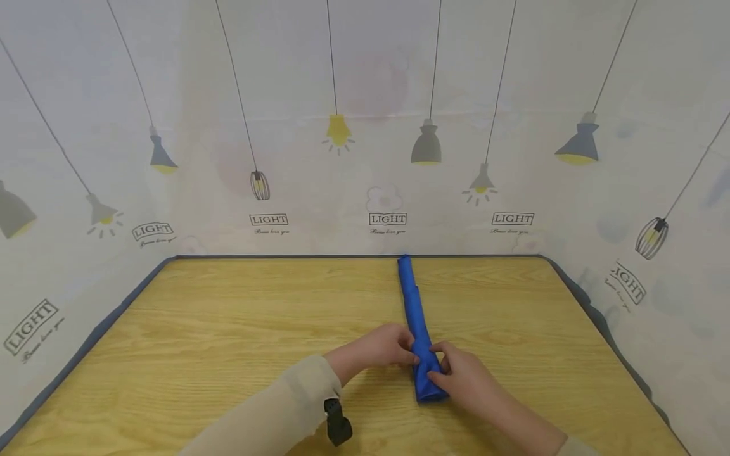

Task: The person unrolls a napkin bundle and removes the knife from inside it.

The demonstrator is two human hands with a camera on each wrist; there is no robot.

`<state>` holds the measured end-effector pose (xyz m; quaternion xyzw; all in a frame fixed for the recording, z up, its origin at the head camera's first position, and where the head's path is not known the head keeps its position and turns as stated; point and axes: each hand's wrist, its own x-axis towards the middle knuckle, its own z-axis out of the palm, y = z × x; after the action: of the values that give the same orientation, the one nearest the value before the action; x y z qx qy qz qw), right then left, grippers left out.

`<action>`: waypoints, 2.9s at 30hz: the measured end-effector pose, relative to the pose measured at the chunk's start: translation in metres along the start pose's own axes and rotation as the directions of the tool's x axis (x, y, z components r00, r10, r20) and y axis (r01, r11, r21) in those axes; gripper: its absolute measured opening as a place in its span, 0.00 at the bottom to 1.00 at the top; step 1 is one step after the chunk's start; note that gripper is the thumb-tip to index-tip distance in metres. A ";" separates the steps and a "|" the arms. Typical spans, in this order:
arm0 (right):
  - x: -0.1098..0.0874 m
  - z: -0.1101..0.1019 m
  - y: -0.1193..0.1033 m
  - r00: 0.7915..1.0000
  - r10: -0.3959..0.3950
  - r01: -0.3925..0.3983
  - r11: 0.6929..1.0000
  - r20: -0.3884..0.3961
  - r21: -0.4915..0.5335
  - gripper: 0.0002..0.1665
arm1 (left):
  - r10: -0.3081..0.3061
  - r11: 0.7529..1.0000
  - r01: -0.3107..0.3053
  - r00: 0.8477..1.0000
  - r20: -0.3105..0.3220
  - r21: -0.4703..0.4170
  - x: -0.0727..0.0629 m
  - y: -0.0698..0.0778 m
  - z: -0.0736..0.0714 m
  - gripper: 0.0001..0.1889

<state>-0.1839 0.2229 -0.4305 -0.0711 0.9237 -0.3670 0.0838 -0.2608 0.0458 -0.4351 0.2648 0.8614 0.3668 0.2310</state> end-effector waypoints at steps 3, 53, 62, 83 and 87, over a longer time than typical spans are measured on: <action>0.000 0.000 0.000 1.000 0.007 -0.007 1.000 -0.004 0.005 0.25 | -0.010 1.000 0.010 1.000 -0.011 -0.028 -0.002 0.005 0.000 0.20; -0.003 -0.072 0.074 0.977 -0.210 0.197 0.955 -0.036 -0.220 0.15 | 0.238 0.815 -0.288 0.958 0.162 0.503 0.027 0.042 0.009 0.16; 0.018 -0.070 0.074 0.907 -0.421 0.383 0.840 -0.016 -0.386 0.15 | 0.297 0.600 -0.368 0.927 0.230 0.711 0.025 0.031 0.004 0.18; 0.024 -0.056 0.077 0.914 -0.229 0.351 0.861 0.336 -0.369 0.42 | 0.307 0.501 -0.445 0.893 0.328 0.742 0.020 0.011 -0.002 0.18; 0.024 -0.055 0.079 0.912 -0.216 0.336 0.881 0.349 -0.334 0.42 | 0.327 0.499 -0.466 0.882 0.340 0.730 0.018 0.007 -0.004 0.18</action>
<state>-0.2246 0.3120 -0.4483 -0.2737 0.9339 -0.1706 0.1542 -0.2747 0.0592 -0.4314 0.5579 0.8266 -0.0344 0.0646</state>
